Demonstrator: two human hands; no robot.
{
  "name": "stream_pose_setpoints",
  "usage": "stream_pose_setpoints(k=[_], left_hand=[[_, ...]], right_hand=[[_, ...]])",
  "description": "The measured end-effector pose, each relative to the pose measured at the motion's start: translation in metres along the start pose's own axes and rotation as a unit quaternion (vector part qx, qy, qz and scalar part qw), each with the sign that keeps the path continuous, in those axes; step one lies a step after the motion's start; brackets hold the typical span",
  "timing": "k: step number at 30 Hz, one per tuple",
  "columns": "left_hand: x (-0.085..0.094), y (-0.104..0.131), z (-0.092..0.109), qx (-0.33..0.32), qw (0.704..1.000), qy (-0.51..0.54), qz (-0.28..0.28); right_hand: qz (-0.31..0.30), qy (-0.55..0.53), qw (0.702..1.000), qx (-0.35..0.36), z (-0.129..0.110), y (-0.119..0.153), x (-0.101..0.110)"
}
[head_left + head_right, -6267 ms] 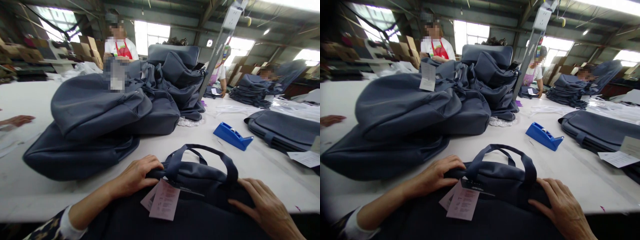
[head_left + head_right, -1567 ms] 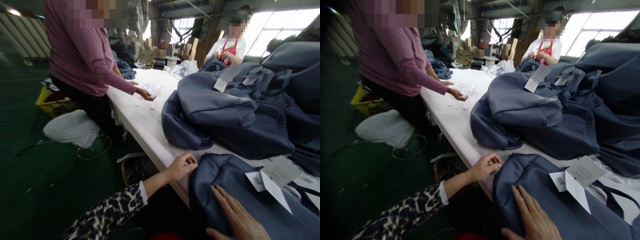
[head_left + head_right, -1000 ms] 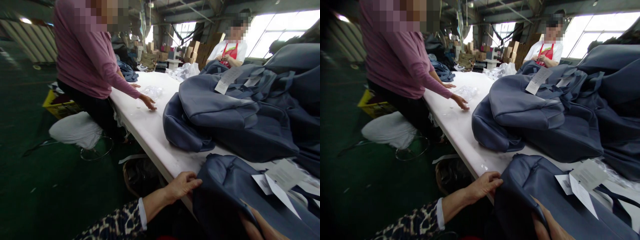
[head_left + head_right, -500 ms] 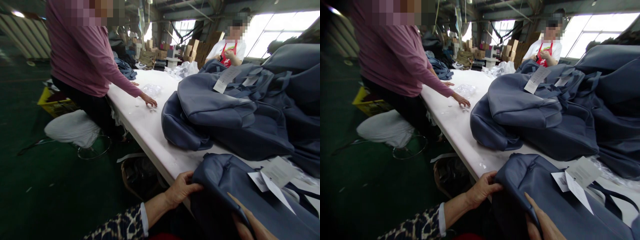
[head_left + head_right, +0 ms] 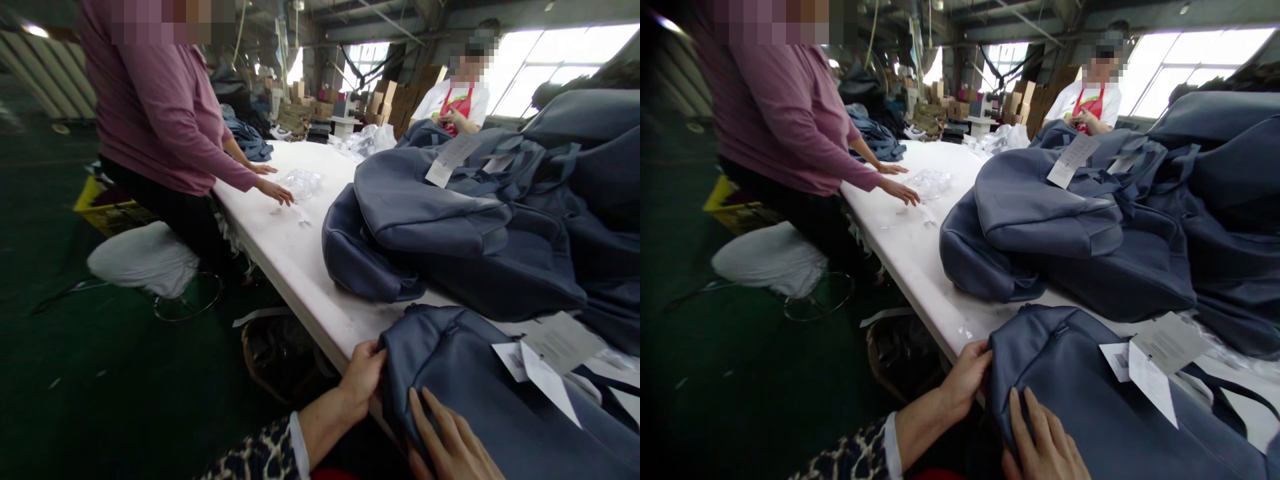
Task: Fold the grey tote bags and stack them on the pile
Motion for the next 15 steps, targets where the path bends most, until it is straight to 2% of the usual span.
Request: stream_pose_setpoints(k=[2, 4, 7, 9, 11, 15], left_hand=[[0.006, -0.003, -0.002, 0.029, 0.999, -0.039, -0.005], [0.008, -0.004, -0.001, 0.042, 0.997, -0.058, -0.033], [0.008, -0.005, 0.008, 0.008, 0.994, -0.087, -0.062], [0.008, -0.007, 0.014, -0.030, 0.993, -0.101, -0.055], [0.007, -0.009, 0.014, -0.041, 0.994, -0.092, -0.053], [0.004, -0.020, 0.011, -0.042, 0.995, -0.070, -0.058]], right_hand=[[-0.006, 0.024, 1.000, -0.004, -0.002, 0.001, -0.008], [-0.010, 0.034, 0.999, -0.006, -0.004, -0.001, -0.011], [0.000, 0.049, 0.999, -0.004, -0.010, -0.005, -0.009], [0.011, 0.059, 0.998, 0.002, -0.016, -0.008, -0.005], [0.005, 0.065, 0.998, 0.006, -0.020, -0.007, -0.003], [-0.034, 0.104, 0.993, -0.034, -0.014, 0.016, 0.000]])
Point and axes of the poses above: each hand's wrist, its own y-axis away from the middle knuckle, its own x-axis out of the back of the hand, z = x × y, the point moved 9 cm from there along -y, towards the middle knuckle, and after that the axes turned 15 degrees about -y, right-handed, at the moved point
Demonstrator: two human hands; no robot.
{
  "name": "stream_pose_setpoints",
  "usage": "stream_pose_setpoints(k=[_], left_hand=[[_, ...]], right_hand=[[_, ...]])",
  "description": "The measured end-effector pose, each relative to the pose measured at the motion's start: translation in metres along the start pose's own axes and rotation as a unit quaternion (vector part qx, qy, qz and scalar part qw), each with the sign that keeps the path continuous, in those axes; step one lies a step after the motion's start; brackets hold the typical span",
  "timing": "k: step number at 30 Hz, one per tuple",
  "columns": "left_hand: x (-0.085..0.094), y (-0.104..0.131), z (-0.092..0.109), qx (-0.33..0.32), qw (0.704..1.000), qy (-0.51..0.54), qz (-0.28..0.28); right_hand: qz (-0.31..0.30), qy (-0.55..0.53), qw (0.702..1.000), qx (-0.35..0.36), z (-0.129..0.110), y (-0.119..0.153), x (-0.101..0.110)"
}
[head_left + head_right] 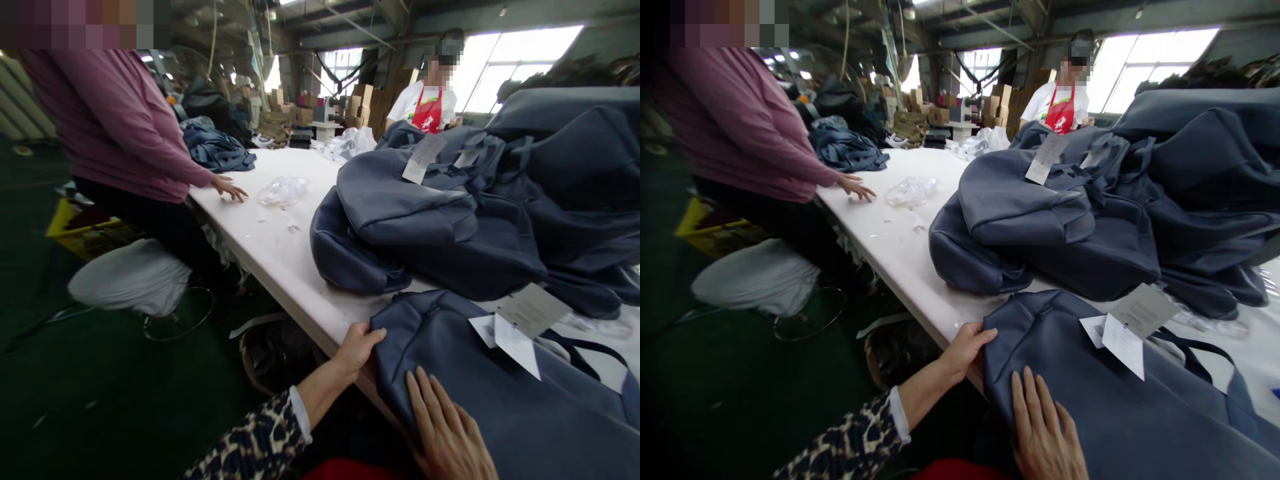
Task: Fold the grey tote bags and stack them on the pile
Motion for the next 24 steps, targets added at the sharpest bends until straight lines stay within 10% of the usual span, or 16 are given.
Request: stream_pose_setpoints(k=[8, 10, 12, 17, 20, 24], left_hand=[[0.011, -0.018, 0.040, -0.097, 0.961, -0.251, 0.064], [0.001, 0.003, 0.081, -0.242, 0.882, -0.373, 0.154], [-0.040, 0.025, 0.103, -0.381, 0.777, -0.487, 0.119], [-0.115, 0.016, 0.045, -0.388, 0.569, -0.709, -0.152], [-0.113, -0.002, 0.020, -0.381, 0.501, -0.762, -0.155], [-0.102, -0.011, 0.008, -0.390, 0.461, -0.783, -0.145]], right_hand=[[0.004, 0.018, 0.995, -0.103, 0.020, 0.024, -0.016], [-0.012, 0.016, 0.992, -0.124, 0.020, 0.012, -0.024], [-0.041, 0.006, 0.988, -0.151, 0.022, -0.001, -0.033], [-0.082, -0.070, 0.972, -0.210, 0.025, -0.014, -0.038], [-0.102, -0.160, 0.959, -0.212, 0.042, 0.010, -0.020], [-0.132, -0.224, 0.903, -0.342, 0.106, 0.108, 0.020]])
Point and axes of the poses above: each hand's wrist, its own y-axis away from the middle knuckle, its own x-axis out of the back of the hand, z = x × y, the point moved 9 cm from there along -y, towards the middle knuckle, and after that the axes turned 15 degrees about -y, right-handed, at the moved point
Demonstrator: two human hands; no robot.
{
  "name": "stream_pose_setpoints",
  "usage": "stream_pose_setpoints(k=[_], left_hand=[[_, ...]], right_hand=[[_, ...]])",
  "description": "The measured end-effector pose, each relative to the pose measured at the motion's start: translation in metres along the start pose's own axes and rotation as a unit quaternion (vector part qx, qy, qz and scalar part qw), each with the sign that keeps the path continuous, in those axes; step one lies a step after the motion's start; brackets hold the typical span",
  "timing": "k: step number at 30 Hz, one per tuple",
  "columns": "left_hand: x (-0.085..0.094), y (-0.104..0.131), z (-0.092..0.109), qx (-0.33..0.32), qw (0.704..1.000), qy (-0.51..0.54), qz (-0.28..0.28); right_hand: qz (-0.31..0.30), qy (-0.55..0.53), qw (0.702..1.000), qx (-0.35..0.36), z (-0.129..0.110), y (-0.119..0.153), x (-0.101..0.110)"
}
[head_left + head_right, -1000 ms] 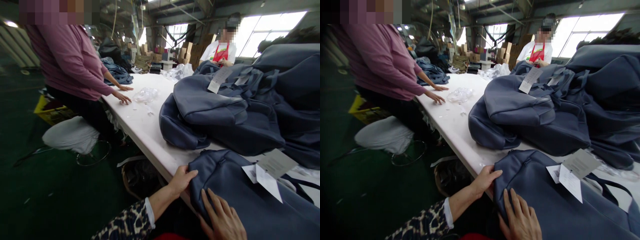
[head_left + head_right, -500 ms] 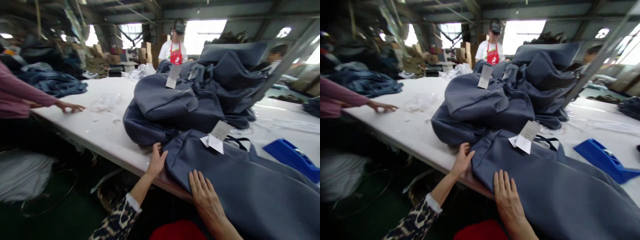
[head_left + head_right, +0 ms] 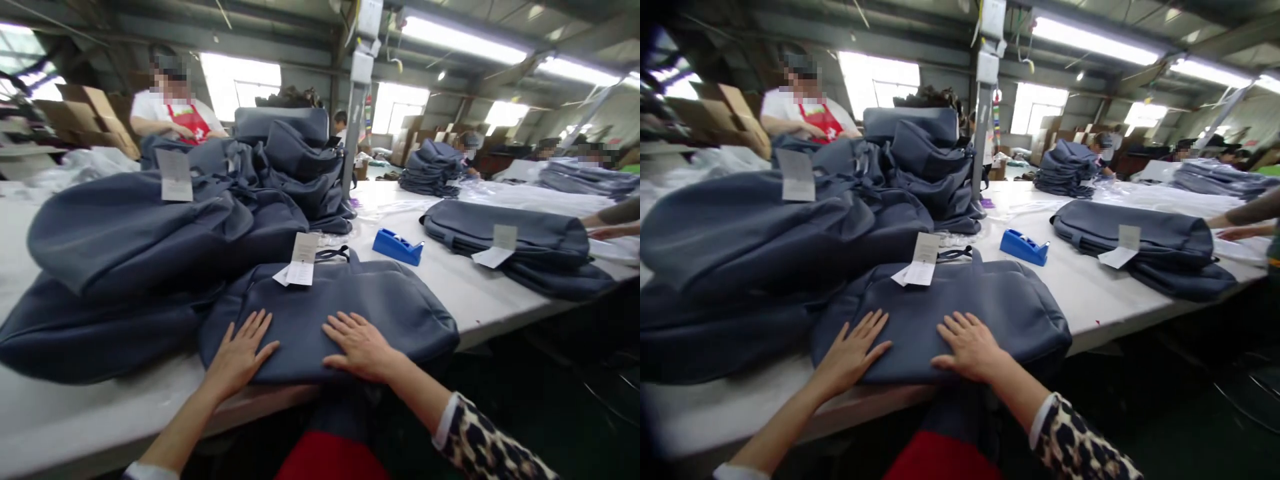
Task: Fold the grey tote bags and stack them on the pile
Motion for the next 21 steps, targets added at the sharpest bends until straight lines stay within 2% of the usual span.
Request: stream_pose_setpoints(k=[2, 3, 5, 7, 9, 11, 13, 15, 17, 18, 20, 21], left_hand=[[0.001, 0.000, -0.001, -0.002, 1.000, -0.016, -0.009], [0.004, -0.002, 0.000, -0.001, 1.000, -0.026, -0.017], [0.018, -0.011, 0.006, 0.002, 0.998, -0.047, -0.032], [0.041, -0.026, 0.026, -0.010, 0.998, -0.044, -0.039], [0.066, -0.040, 0.069, -0.059, 0.997, 0.014, -0.038], [0.083, -0.046, 0.132, -0.159, 0.980, 0.110, -0.050], [0.086, -0.040, 0.193, -0.257, 0.953, 0.141, -0.068], [0.080, -0.034, 0.228, -0.285, 0.949, 0.122, -0.060], [0.071, -0.031, 0.241, -0.282, 0.952, 0.110, -0.044], [0.068, -0.030, 0.242, -0.278, 0.953, 0.113, -0.038], [0.066, -0.030, 0.237, -0.276, 0.951, 0.135, -0.038], [0.066, -0.031, 0.233, -0.274, 0.949, 0.153, -0.040]], right_hand=[[0.016, -0.002, 0.995, -0.095, 0.055, 0.032, 0.020], [0.020, -0.004, 0.992, -0.126, 0.076, 0.044, 0.024], [0.030, -0.013, 0.988, -0.149, 0.099, 0.060, 0.023], [0.038, -0.028, 0.988, -0.144, 0.105, 0.061, 0.015], [0.044, -0.043, 0.989, -0.136, 0.102, 0.056, 0.010], [0.049, -0.052, 0.989, -0.131, 0.097, 0.050, 0.013], [0.052, -0.060, 0.989, -0.122, 0.091, 0.051, 0.025], [0.057, -0.066, 0.990, -0.112, 0.089, 0.062, 0.045], [0.125, -0.102, 0.983, -0.092, 0.092, 0.088, 0.078], [0.193, -0.137, 0.968, -0.083, 0.098, 0.108, 0.099], [0.341, -0.241, 0.903, -0.098, 0.127, 0.159, 0.131], [0.387, -0.295, 0.863, -0.133, 0.147, 0.185, 0.135]])
Point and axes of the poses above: each hand's wrist, its own y-axis away from the middle knuckle, its own x-axis out of the back of the hand, z = x × y, the point moved 9 cm from there along -y, towards the middle knuckle, and after that the axes turned 15 degrees about -y, right-handed, at the moved point
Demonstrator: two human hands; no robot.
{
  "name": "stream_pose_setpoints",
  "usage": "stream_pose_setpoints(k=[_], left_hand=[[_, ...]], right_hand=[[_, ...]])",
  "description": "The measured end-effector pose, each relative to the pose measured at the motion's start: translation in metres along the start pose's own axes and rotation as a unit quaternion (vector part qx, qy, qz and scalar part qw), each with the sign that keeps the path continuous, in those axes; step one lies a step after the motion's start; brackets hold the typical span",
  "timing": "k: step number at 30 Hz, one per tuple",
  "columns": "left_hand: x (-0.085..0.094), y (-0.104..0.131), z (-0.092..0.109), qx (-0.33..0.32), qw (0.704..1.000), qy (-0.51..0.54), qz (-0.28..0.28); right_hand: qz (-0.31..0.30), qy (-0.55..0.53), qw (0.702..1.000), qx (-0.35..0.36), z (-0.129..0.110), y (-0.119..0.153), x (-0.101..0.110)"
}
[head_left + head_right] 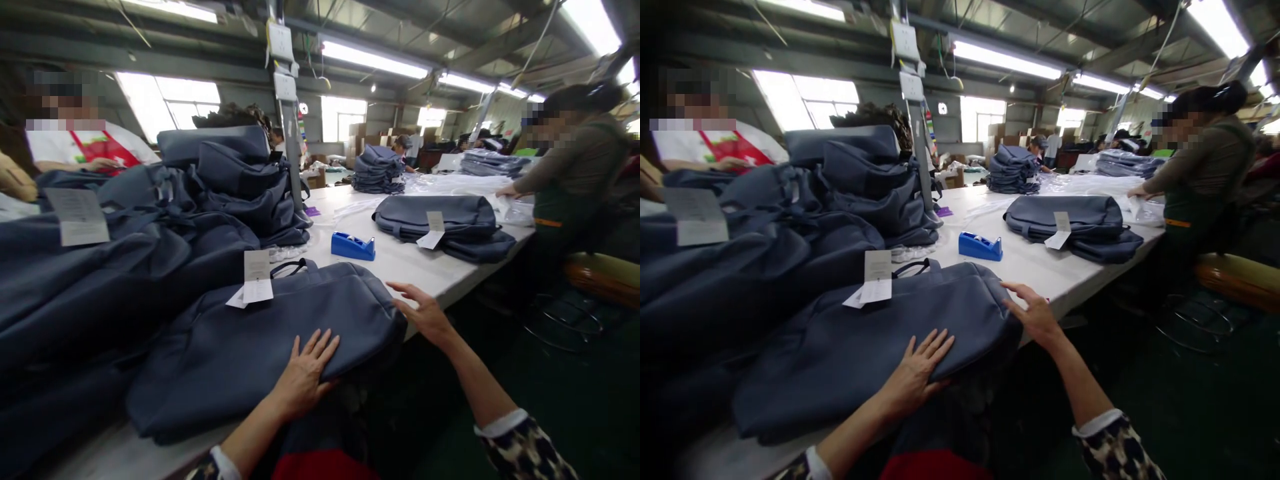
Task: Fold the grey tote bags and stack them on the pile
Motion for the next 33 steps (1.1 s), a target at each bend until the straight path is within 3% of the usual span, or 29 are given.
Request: stream_pose_setpoints(k=[2, 4, 10, 19, 24, 28, 30, 33], left_hand=[[0.004, 0.002, -0.007, 0.003, 0.999, 0.050, 0.009], [0.008, 0.003, -0.014, 0.005, 0.993, 0.113, 0.025], [0.016, 0.008, -0.033, 0.025, 0.964, 0.252, 0.081], [0.018, 0.018, -0.041, 0.031, 0.956, 0.280, 0.086], [0.052, 0.002, -0.016, 0.059, 0.975, 0.209, 0.049], [0.087, -0.031, 0.025, 0.048, 0.988, 0.120, 0.082], [0.086, -0.043, 0.037, 0.035, 0.990, 0.094, 0.095], [0.067, -0.046, 0.043, 0.021, 0.990, 0.045, 0.131]], right_hand=[[0.021, -0.076, 0.991, -0.109, 0.037, 0.015, 0.030], [-0.012, -0.120, 0.977, -0.175, 0.064, 0.029, 0.033], [-0.079, -0.215, 0.948, -0.221, 0.084, 0.036, 0.001], [-0.061, -0.313, 0.917, -0.241, 0.097, 0.032, -0.036], [0.006, -0.342, 0.913, -0.224, 0.096, 0.030, -0.042], [0.065, -0.352, 0.911, -0.205, 0.091, 0.021, -0.037], [0.105, -0.347, 0.910, -0.201, 0.094, 0.020, -0.031], [0.163, -0.341, 0.904, -0.201, 0.107, 0.026, -0.027]])
Point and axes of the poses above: each hand's wrist, its own y-axis away from the middle knuckle, its own x-axis out of the back of the hand, z = x × y, the point moved 9 cm from there along -y, towards the middle knuckle, and after that the axes turned 15 degrees about -y, right-handed, at the moved point
